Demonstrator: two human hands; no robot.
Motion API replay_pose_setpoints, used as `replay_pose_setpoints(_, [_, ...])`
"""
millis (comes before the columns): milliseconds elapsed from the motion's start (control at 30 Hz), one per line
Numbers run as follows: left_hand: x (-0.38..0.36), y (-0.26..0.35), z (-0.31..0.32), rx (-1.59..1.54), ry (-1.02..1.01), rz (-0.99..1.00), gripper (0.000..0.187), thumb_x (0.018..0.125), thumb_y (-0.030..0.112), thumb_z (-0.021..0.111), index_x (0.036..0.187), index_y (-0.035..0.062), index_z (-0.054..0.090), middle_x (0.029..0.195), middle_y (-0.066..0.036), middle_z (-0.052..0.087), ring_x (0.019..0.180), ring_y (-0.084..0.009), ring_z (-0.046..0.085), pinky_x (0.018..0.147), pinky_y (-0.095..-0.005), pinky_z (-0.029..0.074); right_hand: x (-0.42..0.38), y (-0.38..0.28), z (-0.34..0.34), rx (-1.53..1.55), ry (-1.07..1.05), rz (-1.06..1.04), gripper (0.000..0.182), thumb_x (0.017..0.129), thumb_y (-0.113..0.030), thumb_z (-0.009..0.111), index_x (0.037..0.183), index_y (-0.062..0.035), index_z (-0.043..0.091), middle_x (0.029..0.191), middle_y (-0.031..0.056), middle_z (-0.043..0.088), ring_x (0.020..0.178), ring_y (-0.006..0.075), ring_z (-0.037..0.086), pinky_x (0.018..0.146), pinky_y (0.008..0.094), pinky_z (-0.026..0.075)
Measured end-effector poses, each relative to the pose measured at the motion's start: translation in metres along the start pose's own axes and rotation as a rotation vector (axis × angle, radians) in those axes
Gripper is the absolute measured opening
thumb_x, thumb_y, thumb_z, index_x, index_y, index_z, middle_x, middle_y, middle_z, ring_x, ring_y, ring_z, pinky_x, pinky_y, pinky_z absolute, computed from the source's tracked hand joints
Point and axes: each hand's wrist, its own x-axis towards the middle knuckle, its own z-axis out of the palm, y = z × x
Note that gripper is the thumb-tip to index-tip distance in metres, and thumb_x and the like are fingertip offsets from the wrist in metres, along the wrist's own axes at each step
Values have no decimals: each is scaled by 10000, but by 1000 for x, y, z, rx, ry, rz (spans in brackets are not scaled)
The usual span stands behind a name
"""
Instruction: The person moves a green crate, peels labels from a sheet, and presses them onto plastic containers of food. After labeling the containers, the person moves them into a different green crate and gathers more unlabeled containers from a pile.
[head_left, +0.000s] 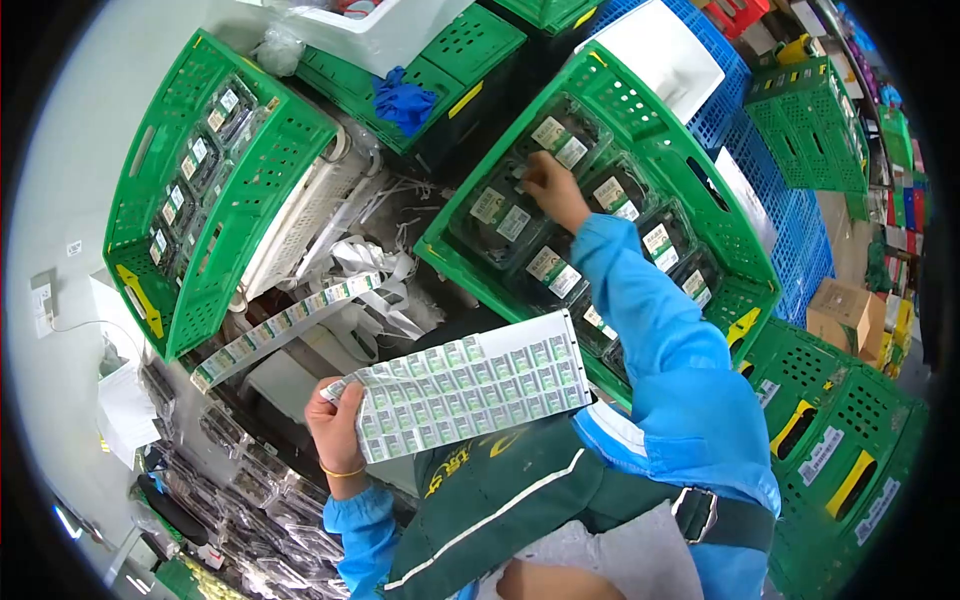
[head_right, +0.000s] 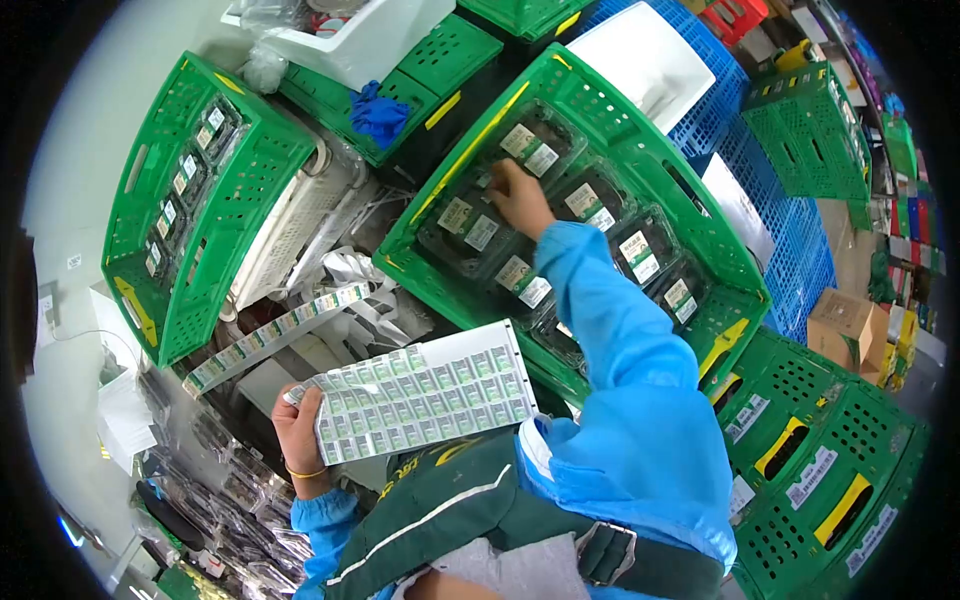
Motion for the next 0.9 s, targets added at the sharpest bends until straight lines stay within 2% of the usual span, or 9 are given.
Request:
replay_pose_setpoints(67, [-5, -6, 11, 31, -31, -13, 53, 850, 47, 625, 855, 5, 594, 726, 5, 595, 615, -38, 508, 558, -189, 413, -1, 17, 4, -434, 7, -72, 364, 733, -44, 692, 1051, -28, 516, 887, 132, 612, 767, 207, 610, 676, 341, 484])
replay_pose_setpoints(333, [-22, -27, 33, 93, 3, 95, 61, 841, 48, 637, 835, 2, 598, 710, 19, 574, 624, -29, 477, 565, -189, 393, 37, 39, -60, -36, 561, 38, 91, 791, -95, 660, 815, -8, 656, 715, 107, 655, 677, 180, 637, 619, 303, 495])
replay_pose_setpoints(467, [-33, -35, 42, 157, 40, 118, 69, 837, 49, 642, 836, -1, 595, 709, 26, 564, 630, -27, 461, 568, -187, 384, 65, 62, -85, -535, 424, 259, 213, 723, -287, 734, 825, -105, 690, 804, 104, 686, 770, 277, 656, 708, 402, 501])
replay_pose_setpoints(533, [-40, -43, 42, 209, 50, 190, 77, 836, 53, 646, 839, -4, 594, 707, 31, 554, 633, -24, 451, 569, -185, 376, 63, 51, -93, -710, 492, 233, 249, 700, -310, 752, 829, -107, 690, 821, 112, 687, 778, 287, 655, 699, 401, 504])
replay_pose_setpoints(600, [-50, -48, 46, 162, 60, 184, 70, 833, 38, 648, 837, -4, 591, 709, 30, 553, 633, -21, 448, 566, -179, 373, 50, 40, -101, -537, 449, 135, 242, 706, -269, 756, 843, -80, 695, 807, 111, 687, 764, 269, 660, 674, 364, 506])
replay_pose_setpoints(633, [-55, -53, 46, 164, 56, 206, 71, 831, 34, 651, 840, -5, 593, 711, 31, 557, 632, -19, 452, 565, -178, 373, 31, 16, -101, -352, 355, 53, 197, 740, -202, 732, 859, -47, 699, 766, 96, 684, 724, 206, 655, 650, 320, 501])
replay_pose_setpoints(700, [-68, -59, 46, 157, 67, 223, 72, 829, 31, 654, 842, -6, 595, 714, 31, 560, 631, -18, 455, 563, -176, 374, -23, -47, -93, -6, -113, -61, 153, 812, -138, 654, 886, -9, 692, 830, 80, 684, 736, 126, 618, 685, 298, 496])
replay_pose_setpoints(833, [-103, -68, 53, 132, 80, 274, 82, 827, 37, 663, 858, -9, 603, 720, 29, 576, 633, -16, 475, 571, -171, 384, -139, -158, -81, -68, -863, -236, 244, 819, -202, 630, 964, -8, 662, 898, 137, 668, 789, 215, 636, 706, 321, 491])
replay_pose_setpoints(900, [-122, -77, 55, 61, 99, 258, 84, 826, 42, 668, 861, -10, 611, 727, 22, 593, 640, -19, 493, 580, -174, 399, -174, -160, -70, -79, -898, -355, 177, 786, -177, 654, 880, -26, 664, 805, 105, 633, 766, 252, 601, 684, 343, 467])
